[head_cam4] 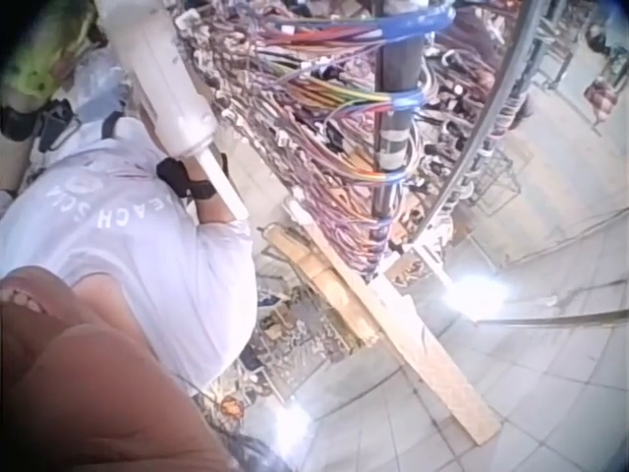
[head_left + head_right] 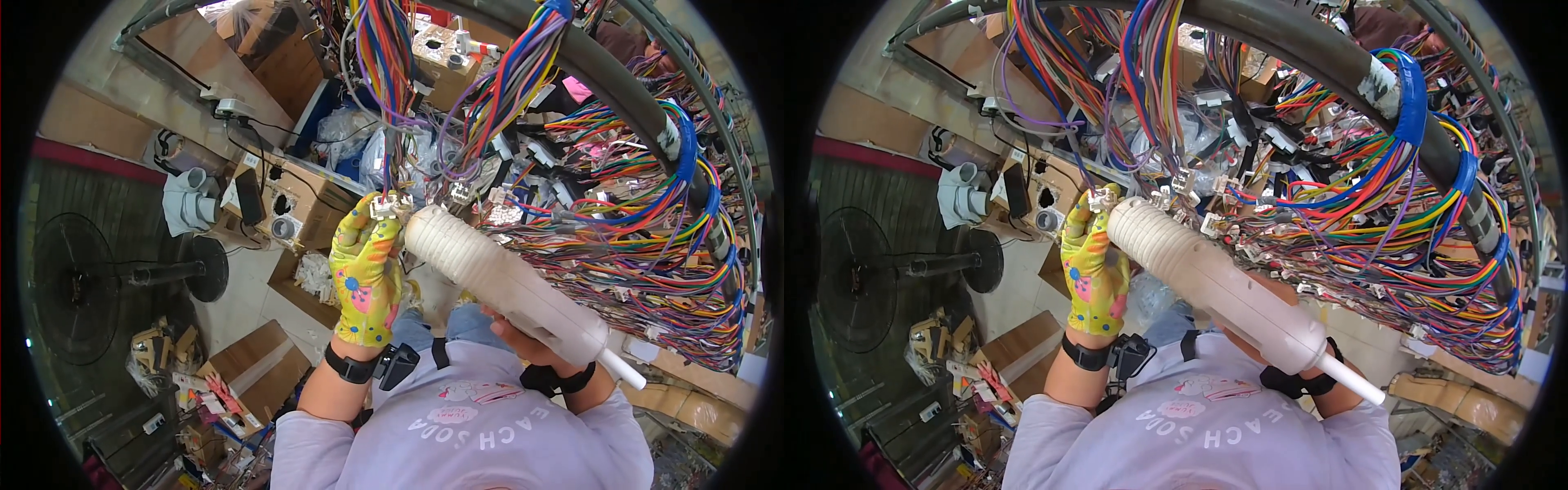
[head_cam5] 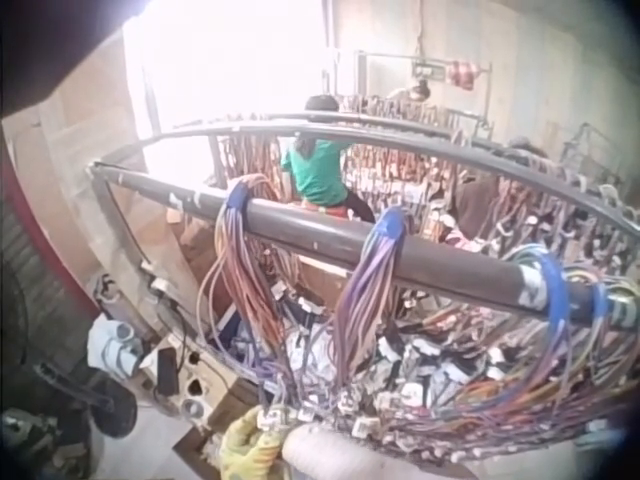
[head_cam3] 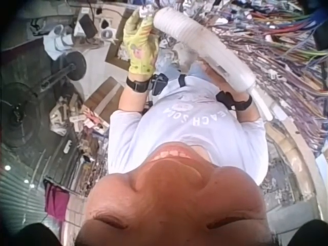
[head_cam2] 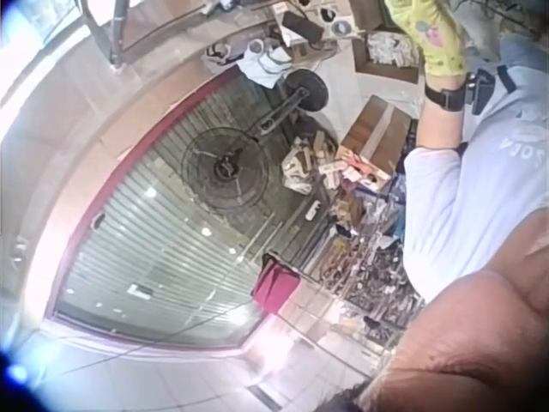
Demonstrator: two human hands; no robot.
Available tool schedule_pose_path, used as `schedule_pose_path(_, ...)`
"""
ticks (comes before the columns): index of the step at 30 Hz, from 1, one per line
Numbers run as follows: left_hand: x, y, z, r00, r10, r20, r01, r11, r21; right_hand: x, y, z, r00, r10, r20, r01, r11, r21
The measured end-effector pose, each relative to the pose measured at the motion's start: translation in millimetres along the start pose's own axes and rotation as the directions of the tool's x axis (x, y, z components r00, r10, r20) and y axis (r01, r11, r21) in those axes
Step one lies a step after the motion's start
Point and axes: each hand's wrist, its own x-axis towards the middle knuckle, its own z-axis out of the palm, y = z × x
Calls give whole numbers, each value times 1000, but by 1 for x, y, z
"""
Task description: The person applies glue to a connector on a wire harness using a glue gun and then presses it onto a metal frame, repeating the process for a second connector.
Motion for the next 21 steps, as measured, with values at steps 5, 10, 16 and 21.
schedule_pose_path(5, -3, 3, 4, 1000, -29, 9, 29, 999, 18, -6, 6, -1, 998, 56, 9, -52, 971, -235)
schedule_pose_path(10, -5, 5, 5, 999, -33, -32, 35, 998, 53, -9, 11, -2, 997, 74, 30, -70, 991, -114)
schedule_pose_path(16, -2, 3, 0, 1000, -26, -8, 26, 999, 23, -8, -16, -1, 961, 273, 45, -275, 920, 278)
schedule_pose_path(21, -3, 4, 0, 999, -47, -5, 47, 998, 51, -2, -11, -2, 990, 137, 34, -141, 974, 177)
